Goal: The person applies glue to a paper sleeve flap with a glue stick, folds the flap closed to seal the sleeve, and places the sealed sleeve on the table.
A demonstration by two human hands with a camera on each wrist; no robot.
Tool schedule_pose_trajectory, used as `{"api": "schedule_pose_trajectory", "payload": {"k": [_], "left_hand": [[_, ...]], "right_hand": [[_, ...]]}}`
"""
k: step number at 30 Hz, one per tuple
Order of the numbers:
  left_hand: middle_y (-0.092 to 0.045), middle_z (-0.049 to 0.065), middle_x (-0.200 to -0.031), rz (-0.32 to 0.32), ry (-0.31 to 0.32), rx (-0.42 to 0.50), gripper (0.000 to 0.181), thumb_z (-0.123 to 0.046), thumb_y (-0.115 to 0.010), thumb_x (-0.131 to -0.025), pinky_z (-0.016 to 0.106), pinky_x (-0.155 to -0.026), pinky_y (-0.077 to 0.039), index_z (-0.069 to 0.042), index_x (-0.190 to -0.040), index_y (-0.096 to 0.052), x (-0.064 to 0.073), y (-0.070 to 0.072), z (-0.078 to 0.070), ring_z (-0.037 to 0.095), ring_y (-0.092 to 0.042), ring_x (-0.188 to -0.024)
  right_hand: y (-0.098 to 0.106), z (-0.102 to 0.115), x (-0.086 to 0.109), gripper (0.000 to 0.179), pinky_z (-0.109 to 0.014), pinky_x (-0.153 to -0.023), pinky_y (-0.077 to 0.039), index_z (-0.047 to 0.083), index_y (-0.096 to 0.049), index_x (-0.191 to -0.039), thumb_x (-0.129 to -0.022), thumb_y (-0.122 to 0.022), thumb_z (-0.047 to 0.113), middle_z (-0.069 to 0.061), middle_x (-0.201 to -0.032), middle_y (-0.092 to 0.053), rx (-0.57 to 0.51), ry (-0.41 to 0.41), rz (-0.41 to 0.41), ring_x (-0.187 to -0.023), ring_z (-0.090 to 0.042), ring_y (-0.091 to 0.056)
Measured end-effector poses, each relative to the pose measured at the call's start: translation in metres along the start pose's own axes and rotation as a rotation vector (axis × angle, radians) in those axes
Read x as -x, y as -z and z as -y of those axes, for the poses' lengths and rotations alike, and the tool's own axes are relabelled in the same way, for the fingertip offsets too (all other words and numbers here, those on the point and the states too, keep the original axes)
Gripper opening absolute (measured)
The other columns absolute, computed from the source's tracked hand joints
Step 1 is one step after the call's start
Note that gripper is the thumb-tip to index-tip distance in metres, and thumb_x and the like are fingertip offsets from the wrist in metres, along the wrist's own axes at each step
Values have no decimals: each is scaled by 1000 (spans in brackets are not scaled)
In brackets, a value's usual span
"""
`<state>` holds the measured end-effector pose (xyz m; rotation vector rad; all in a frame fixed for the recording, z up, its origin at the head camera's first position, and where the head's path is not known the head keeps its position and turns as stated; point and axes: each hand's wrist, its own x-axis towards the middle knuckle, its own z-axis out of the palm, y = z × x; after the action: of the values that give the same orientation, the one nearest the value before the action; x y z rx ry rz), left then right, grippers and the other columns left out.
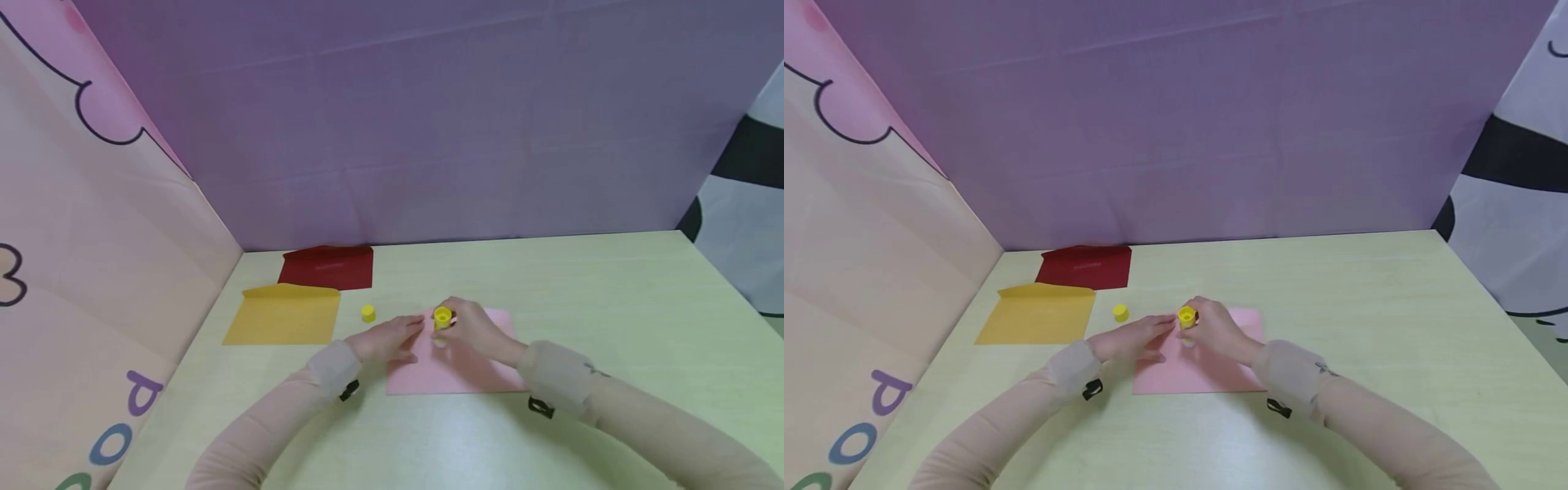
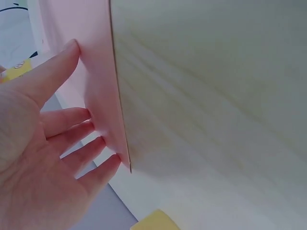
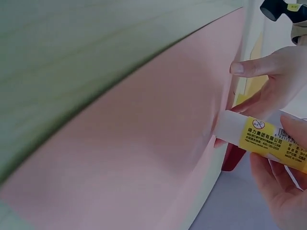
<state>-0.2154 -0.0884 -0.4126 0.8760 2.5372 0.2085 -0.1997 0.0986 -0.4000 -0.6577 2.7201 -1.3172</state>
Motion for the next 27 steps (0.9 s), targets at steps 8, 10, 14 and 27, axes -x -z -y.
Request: {"api": "schedule_pose_trajectory", "payload": {"k": [8,10,14,27], "left_hand": [[-20,-1,-146,4,17,-4,68,-33,-60,-82,31,-104,-26,-13,-139,-28,-1,3,-4,18,-22,-131],[-20,-1,-146,8,24,2,68,-33,-60,-82,31,-104,-26,-14,-139,-28,0,3,-5,17,-22,-131],[-20,-1,-146,4,24,12,68,-32,-60,-82,31,-104,-26,-14,-139,-28,0,3,-5,18,-22,-131],[-22,-2,-145,12,60,32,68,-30,-62,-81,32,-103,-27,-15,-139,-29,-2,1,-3,17,-22,-131]], "right_hand": [[-5,0,-3,23,-24,-65,-49,1,-60,-85,-67,-73,4,-1,-76,-58,31,4,47,-73,-16,-56],[-5,1,-4,21,-24,-64,-48,2,-60,-83,-66,-73,5,0,-73,-57,54,-6,74,-70,-15,-54],[-6,4,-5,19,-22,-61,-46,3,-60,-82,-67,-72,5,2,-70,-56,88,-13,136,-66,-12,-50],[-4,4,-2,17,-23,-59,-44,5,-57,-79,-70,-71,4,2,-69,-52,130,16,155,-65,-12,-46]]}}
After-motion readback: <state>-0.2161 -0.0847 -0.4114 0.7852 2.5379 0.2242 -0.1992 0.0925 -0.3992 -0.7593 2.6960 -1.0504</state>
